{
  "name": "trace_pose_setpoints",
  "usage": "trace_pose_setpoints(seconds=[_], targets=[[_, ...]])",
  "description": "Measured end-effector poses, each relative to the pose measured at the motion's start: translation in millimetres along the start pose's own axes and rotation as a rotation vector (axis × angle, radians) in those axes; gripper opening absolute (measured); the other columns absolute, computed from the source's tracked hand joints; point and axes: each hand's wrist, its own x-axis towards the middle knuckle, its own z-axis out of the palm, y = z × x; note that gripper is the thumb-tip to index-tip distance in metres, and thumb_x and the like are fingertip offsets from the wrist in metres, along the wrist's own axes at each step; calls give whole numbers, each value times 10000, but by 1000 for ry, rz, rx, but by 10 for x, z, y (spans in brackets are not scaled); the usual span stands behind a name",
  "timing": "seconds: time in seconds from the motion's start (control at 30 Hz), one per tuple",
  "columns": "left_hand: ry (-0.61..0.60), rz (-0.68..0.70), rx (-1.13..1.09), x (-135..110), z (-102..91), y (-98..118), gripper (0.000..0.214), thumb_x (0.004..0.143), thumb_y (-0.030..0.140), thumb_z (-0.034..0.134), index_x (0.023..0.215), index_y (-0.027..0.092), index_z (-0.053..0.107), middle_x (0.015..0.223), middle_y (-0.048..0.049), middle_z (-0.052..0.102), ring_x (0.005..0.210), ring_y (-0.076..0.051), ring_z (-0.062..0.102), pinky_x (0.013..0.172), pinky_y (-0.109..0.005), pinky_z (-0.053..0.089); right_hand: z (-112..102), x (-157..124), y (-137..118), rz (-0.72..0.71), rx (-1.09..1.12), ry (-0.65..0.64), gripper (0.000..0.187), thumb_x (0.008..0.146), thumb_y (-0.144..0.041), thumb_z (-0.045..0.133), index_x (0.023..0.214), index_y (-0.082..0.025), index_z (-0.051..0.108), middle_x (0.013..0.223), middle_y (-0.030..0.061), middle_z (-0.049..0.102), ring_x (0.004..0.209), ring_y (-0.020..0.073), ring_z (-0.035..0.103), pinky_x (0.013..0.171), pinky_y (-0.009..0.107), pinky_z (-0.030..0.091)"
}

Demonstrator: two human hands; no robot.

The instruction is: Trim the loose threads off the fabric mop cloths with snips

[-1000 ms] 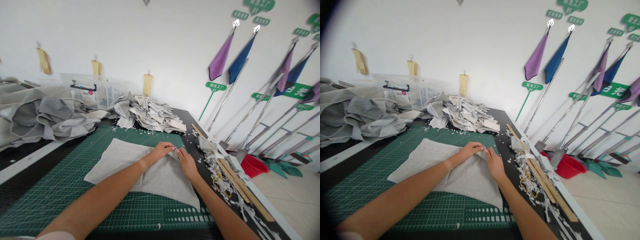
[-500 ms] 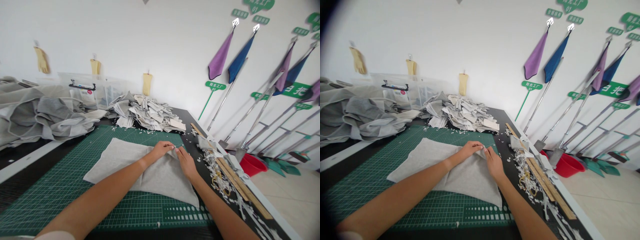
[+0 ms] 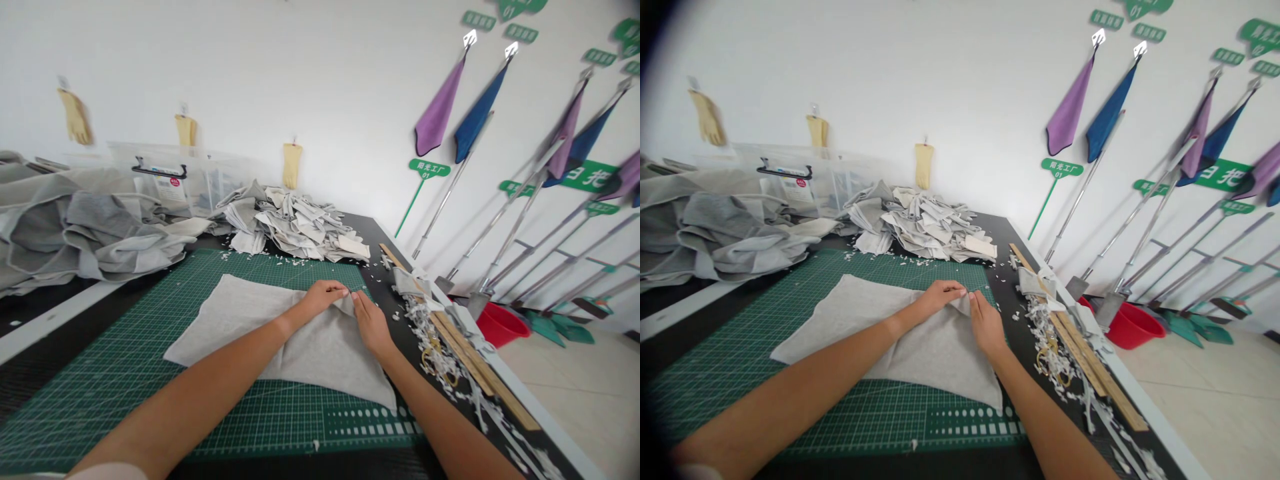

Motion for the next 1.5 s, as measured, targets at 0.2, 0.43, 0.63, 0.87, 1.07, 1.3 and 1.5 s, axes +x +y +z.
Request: trace_pose_setpoints(seconds=[0.2, 0.43, 0.63, 0.87, 1.07, 1.3, 1.5], targets=[[34, 4, -2, -16, 1, 74, 309, 841, 412, 649, 903, 128, 753, 911, -77, 746, 858, -194, 651, 821, -282, 479, -9, 19, -28, 80, 130, 49, 423, 1020, -536, 322, 738, -240, 429, 644, -33, 454, 631, 171, 477, 615, 282, 328], [62, 24, -16, 1, 10, 14, 304, 846, 401, 645, 934, 128, 747, 913, -79, 741, 851, -193, 649, 815, -284, 482, -35, 50, -8, 109, 218, 20, 438, 975, -575, 382, 714, -231, 449, 612, -35, 450, 603, 152, 450, 571, 262, 338], [122, 28, 43, 22, -10, 41, 308, 860, 422, 618, 902, 137, 728, 857, -57, 713, 797, -174, 619, 762, -266, 465, -86, 139, 72, 228, 392, -164, 355, 843, -532, 615, 733, -215, 499, 497, -76, 369, 440, 92, 316, 431, 220, 239], [365, 91, 129, 110, -144, 242, 288, 889, 405, 573, 915, 158, 718, 813, -27, 676, 706, -145, 545, 674, -243, 416, -231, 62, -68, 449, 618, -405, 372, 733, -508, 762, 783, -185, 583, 480, -75, 446, 369, 59, 309, 356, 181, 167], [532, 209, 141, 211, -465, 742, 262, 911, 395, 569, 930, 173, 707, 632, 23, 520, 592, -123, 435, 586, -242, 338, -420, 27, -174, 491, 628, -560, 364, 728, -459, 806, 857, -142, 684, 726, 47, 686, 612, 155, 623, 478, 214, 428], [708, 401, 199, 158, -899, 1501, 219, 931, 381, 576, 936, 193, 689, 650, 31, 489, 612, -116, 426, 589, -239, 338, -753, 106, -149, 352, 500, -591, 418, 798, -519, 749, 692, -186, 520, 447, -111, 269, 421, 48, 152, 403, 221, 92], [747, 522, 254, -24, -1238, 2118, 208, 935, 386, 602, 938, 193, 680, 630, 30, 483, 608, -107, 476, 569, -229, 355, -1188, 303, -296, 257, 764, -366, 523, 866, -532, 682, 623, -222, 337, 525, -102, 188, 453, 60, 110, 434, 260, 79]])
